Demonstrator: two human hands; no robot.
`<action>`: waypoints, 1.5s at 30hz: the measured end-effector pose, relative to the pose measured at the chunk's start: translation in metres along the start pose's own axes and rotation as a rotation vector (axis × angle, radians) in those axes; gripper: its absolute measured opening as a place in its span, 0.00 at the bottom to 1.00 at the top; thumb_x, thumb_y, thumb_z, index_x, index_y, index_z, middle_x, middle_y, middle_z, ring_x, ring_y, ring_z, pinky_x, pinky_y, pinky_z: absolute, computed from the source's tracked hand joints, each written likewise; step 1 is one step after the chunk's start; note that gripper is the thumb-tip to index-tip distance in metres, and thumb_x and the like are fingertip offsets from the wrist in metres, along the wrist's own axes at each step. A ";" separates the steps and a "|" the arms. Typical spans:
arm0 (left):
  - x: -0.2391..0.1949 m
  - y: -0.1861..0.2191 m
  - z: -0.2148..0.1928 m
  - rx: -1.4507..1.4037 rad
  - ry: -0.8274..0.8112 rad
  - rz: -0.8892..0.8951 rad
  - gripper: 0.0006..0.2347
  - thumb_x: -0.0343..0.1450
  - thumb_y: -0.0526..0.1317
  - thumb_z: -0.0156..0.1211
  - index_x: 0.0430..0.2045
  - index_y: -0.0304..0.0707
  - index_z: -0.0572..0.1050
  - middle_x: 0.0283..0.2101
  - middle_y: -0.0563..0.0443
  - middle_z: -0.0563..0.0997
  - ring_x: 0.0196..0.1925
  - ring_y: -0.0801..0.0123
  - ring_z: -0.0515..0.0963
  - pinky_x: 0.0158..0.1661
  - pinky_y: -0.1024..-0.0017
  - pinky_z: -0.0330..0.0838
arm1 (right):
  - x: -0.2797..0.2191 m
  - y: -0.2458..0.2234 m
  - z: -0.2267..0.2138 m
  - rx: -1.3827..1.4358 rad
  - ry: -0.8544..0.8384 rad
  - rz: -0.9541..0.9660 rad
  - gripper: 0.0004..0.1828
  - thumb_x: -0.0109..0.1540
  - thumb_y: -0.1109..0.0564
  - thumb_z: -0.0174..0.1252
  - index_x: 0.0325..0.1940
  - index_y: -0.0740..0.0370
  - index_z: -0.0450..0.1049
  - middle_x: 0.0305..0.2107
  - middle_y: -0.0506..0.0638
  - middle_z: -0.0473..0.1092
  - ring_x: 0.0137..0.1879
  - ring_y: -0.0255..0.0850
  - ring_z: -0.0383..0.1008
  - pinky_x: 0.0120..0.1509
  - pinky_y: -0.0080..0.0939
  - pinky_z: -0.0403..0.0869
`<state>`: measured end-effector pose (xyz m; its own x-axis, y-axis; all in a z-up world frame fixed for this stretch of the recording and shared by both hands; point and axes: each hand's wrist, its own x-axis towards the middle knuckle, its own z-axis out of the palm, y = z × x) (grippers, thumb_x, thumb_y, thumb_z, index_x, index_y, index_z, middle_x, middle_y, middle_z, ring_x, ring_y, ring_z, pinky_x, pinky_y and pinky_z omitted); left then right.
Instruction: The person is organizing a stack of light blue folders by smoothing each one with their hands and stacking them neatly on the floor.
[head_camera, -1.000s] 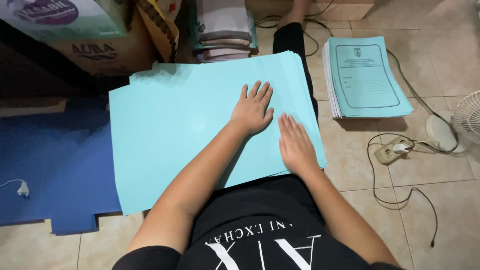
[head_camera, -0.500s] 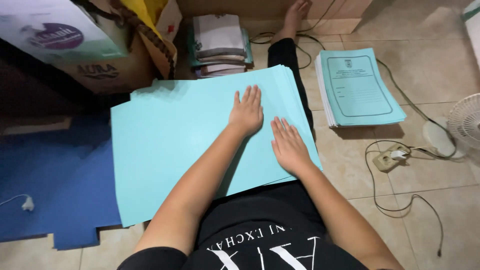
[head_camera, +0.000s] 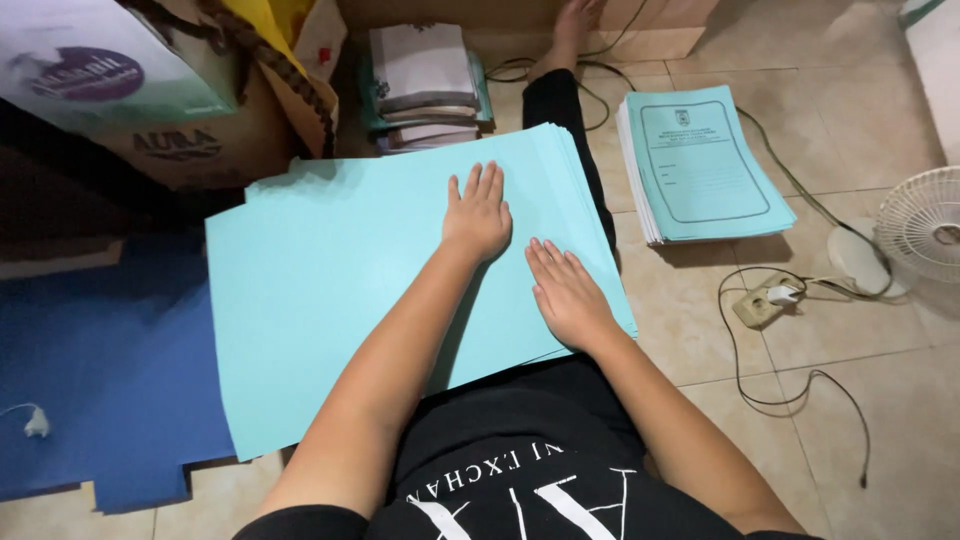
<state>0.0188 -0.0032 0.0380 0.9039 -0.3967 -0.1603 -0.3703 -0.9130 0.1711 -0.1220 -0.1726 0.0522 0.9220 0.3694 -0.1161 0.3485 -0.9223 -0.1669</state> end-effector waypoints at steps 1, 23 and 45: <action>-0.001 0.004 -0.001 -0.006 -0.004 0.004 0.28 0.77 0.46 0.22 0.76 0.39 0.45 0.80 0.48 0.44 0.82 0.58 0.40 0.74 0.46 0.32 | 0.002 0.004 0.001 -0.002 -0.006 0.005 0.32 0.72 0.51 0.32 0.80 0.60 0.46 0.77 0.54 0.44 0.82 0.49 0.41 0.82 0.54 0.42; -0.035 0.009 -0.005 -0.035 -0.002 -0.040 0.30 0.77 0.50 0.25 0.76 0.36 0.46 0.80 0.45 0.44 0.81 0.55 0.40 0.74 0.45 0.32 | 0.023 -0.003 -0.015 0.025 0.017 0.063 0.31 0.72 0.52 0.33 0.80 0.63 0.47 0.77 0.58 0.45 0.82 0.51 0.41 0.82 0.55 0.41; -0.033 0.005 -0.011 -0.068 -0.002 -0.032 0.31 0.75 0.49 0.27 0.75 0.36 0.46 0.80 0.44 0.45 0.81 0.54 0.40 0.74 0.45 0.33 | 0.037 -0.005 -0.016 0.019 0.046 0.048 0.30 0.72 0.53 0.33 0.79 0.63 0.50 0.76 0.56 0.47 0.82 0.49 0.43 0.82 0.53 0.43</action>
<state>-0.0110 0.0062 0.0548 0.9146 -0.3676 -0.1684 -0.3258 -0.9167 0.2313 -0.0870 -0.1556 0.0640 0.9446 0.3187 -0.0790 0.3008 -0.9363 -0.1813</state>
